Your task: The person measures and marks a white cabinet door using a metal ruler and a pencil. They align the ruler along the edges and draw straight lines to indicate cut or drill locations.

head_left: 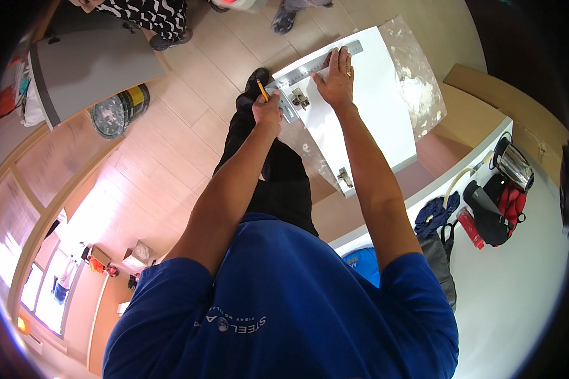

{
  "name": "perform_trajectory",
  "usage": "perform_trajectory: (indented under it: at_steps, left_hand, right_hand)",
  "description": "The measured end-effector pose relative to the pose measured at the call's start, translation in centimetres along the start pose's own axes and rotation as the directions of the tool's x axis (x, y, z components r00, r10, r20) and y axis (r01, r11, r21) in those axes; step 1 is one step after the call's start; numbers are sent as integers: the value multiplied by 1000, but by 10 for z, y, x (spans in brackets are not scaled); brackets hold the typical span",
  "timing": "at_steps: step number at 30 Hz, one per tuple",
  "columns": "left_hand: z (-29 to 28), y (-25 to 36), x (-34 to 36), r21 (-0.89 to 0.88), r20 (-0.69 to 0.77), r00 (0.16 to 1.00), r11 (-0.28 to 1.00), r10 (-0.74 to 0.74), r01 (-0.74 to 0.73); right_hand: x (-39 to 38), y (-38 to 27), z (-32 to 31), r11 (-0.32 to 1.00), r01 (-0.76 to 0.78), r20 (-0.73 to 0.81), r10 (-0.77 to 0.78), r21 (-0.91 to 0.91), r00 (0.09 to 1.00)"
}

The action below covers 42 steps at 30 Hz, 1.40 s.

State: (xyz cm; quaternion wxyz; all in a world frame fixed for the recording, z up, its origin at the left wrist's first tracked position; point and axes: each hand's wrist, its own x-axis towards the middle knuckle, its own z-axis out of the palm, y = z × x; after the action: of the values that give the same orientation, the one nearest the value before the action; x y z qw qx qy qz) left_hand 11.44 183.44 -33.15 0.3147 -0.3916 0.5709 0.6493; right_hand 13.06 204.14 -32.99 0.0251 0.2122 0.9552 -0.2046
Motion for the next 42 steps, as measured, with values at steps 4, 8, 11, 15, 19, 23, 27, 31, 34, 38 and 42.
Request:
perform_trajectory:
  at_steps: [4,8,11,15,19,23,27,31,34,38,42]
  left_hand:
    - [-1,7,-2,40,6,1000,999,-13,13]
    - [5,13,-8,85,81,994,994,-76,69]
    - [1,13,-4,91,137,980,987,-144,132]
    - [3,15,2,173,158,972,974,-177,149]
    - [4,16,3,225,116,975,961,-191,161]
    - [7,16,7,250,60,980,954,-189,169]
    - [7,14,4,245,31,987,958,-160,147]
    - [5,11,6,227,38,987,963,-157,145]
    - [6,7,3,194,26,993,975,-111,104]
    - [1,9,3,222,121,992,975,-43,15]
    - [1,13,6,256,136,991,966,-2,-34]
  right_hand:
    - [-1,-2,3,991,-114,0,114,-64,993]
    - [-4,10,10,990,-131,-63,128,-52,990]
    - [-5,8,7,989,-138,-98,133,-52,986]
    - [-5,-2,-6,975,-210,-31,208,-76,978]
    - [-10,-3,-15,968,-241,39,244,-65,969]
    - [-10,-9,-24,965,-254,116,260,-70,959]
    - [-6,-11,-26,955,-281,168,293,-91,941]
    - [-5,-9,-27,953,-297,171,303,-58,938]
    - [-5,-8,-26,953,-299,176,302,-40,937]
    - [-1,-11,-30,952,-299,182,306,-63,935]
    - [1,-10,-18,953,-283,116,295,-111,948]
